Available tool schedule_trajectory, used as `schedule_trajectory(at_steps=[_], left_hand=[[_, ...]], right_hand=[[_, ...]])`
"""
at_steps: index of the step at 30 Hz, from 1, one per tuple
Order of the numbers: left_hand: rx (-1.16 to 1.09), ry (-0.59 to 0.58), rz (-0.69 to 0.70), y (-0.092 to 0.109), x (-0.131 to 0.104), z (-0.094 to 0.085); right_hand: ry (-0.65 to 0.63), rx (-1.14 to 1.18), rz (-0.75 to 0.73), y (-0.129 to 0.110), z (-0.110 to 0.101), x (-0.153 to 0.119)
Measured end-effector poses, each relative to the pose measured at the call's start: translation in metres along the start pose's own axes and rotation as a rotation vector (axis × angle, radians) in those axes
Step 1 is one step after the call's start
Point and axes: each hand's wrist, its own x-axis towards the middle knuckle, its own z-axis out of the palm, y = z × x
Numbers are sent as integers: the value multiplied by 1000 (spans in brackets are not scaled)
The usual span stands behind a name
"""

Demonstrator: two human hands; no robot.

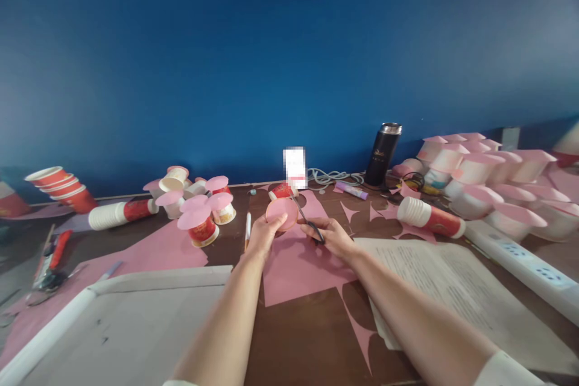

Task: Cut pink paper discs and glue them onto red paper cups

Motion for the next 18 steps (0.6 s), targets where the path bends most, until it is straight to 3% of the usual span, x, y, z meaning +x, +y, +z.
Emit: schedule_trajectory(at_steps=[18], left_hand=[[-41,-2,-26,4,-3,4]], right_hand=[[6,-15,-12,2,0,2]])
